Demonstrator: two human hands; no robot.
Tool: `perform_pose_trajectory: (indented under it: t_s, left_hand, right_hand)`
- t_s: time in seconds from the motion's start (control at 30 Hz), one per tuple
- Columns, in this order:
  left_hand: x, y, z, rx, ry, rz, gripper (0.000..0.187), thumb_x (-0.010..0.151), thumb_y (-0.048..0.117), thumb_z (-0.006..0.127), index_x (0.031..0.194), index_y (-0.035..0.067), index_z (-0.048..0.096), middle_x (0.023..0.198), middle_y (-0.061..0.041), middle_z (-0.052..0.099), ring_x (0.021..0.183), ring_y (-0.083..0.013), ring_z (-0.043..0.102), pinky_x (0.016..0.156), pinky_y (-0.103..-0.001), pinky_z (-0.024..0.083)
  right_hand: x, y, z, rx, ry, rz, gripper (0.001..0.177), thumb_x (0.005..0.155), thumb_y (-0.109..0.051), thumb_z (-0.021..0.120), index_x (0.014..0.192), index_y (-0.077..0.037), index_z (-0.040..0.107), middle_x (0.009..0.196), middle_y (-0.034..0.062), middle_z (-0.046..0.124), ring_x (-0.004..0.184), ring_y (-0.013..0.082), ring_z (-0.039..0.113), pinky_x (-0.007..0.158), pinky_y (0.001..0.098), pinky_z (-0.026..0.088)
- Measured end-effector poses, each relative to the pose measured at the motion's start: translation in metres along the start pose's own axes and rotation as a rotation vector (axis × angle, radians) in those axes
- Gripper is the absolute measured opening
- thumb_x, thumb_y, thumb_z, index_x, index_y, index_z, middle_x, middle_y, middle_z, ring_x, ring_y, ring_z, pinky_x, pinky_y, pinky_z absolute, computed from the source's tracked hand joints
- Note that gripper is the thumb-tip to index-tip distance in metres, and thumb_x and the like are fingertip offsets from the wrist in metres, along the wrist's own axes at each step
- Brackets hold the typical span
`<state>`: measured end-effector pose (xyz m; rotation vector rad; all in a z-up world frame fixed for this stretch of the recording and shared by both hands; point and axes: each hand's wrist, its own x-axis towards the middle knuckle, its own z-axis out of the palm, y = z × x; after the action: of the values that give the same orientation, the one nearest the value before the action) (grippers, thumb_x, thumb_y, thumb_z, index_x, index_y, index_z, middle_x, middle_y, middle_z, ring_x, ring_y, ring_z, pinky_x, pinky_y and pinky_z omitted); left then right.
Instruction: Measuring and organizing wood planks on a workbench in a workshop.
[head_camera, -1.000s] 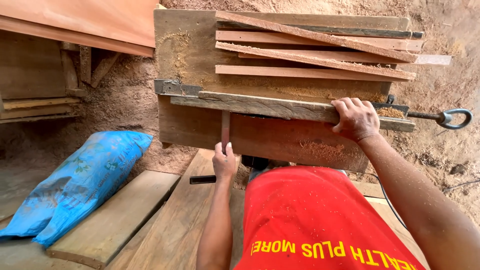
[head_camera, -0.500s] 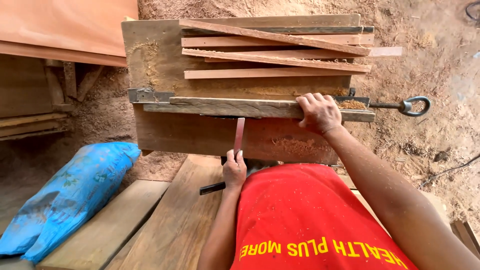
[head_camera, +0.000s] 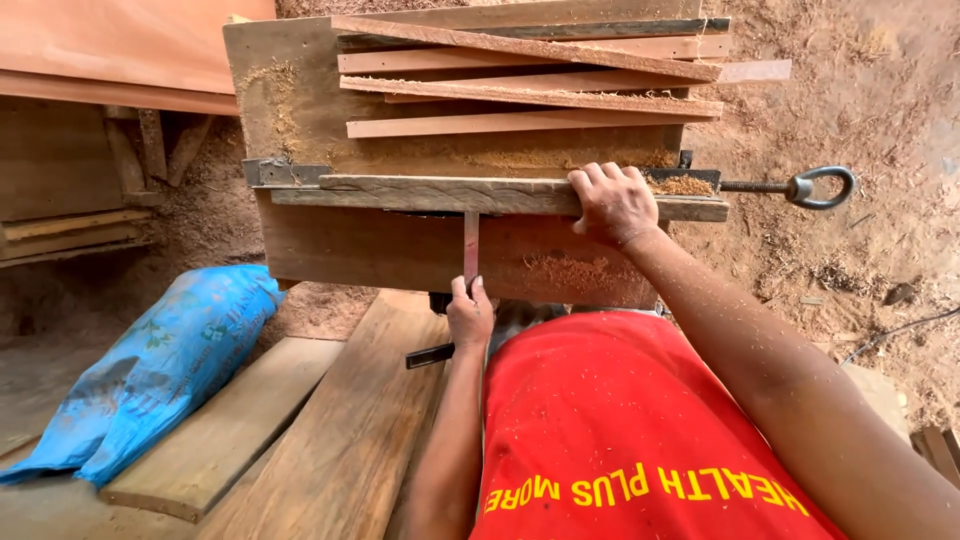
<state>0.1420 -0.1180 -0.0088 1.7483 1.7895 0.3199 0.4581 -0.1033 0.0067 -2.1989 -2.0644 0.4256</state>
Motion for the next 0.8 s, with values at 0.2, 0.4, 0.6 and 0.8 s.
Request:
perform_pose_trajectory:
  t_s: [0.2,0.4,0.6,0.8]
  left_hand:
    - [-0.0014,0.0017,0.0037,0.010,0.015,-0.022,0.021,0.102,0.025,0.059,0.112,0.007,0.059,0.083,-0.024,0.072,0.082,-0.0461,0.070,0.066,-0.055,0.052]
    - [-0.0022,0.0025,0.0059,0.004,0.025,-0.036,0.022,0.102,0.027,0.059,0.111,0.007,0.058,0.084,-0.025,0.072,0.084,-0.0466,0.070,0.066,-0.056,0.052]
    - [-0.0018,0.0063,0.0042,0.016,0.030,-0.050,0.022,0.101,0.028,0.060,0.112,0.009,0.059,0.085,-0.024,0.072,0.084,-0.0470,0.069,0.065,-0.056,0.052]
    - [-0.0007,0.0040,0.0029,-0.011,0.007,-0.026,0.022,0.102,0.027,0.059,0.111,0.008,0.058,0.083,-0.023,0.073,0.082,-0.0436,0.072,0.064,-0.053,0.054]
  right_hand:
    - [0.0005,0.0001,-0.0009,0.014,-0.034,-0.001,0.077,0.062,-0.046,0.089,0.126,-0.014,0.059,0.114,0.0047,0.065,0.110,0.0229,0.063,0.090,0.0401,0.051]
    - [0.0016,0.0028,-0.0015,0.025,-0.020,-0.015,0.075,0.064,-0.042,0.088,0.127,-0.015,0.059,0.115,0.0044,0.065,0.110,0.0230,0.063,0.090,0.0406,0.050]
    - [0.0002,0.0006,-0.0044,0.027,-0.037,-0.005,0.077,0.064,-0.044,0.089,0.127,-0.014,0.058,0.116,0.0044,0.064,0.111,0.0230,0.062,0.091,0.0404,0.050]
    - [0.0038,0.0025,0.0035,0.004,-0.078,0.003,0.081,0.064,-0.049,0.090,0.129,-0.014,0.057,0.117,0.0050,0.064,0.112,0.0227,0.062,0.092,0.0401,0.050]
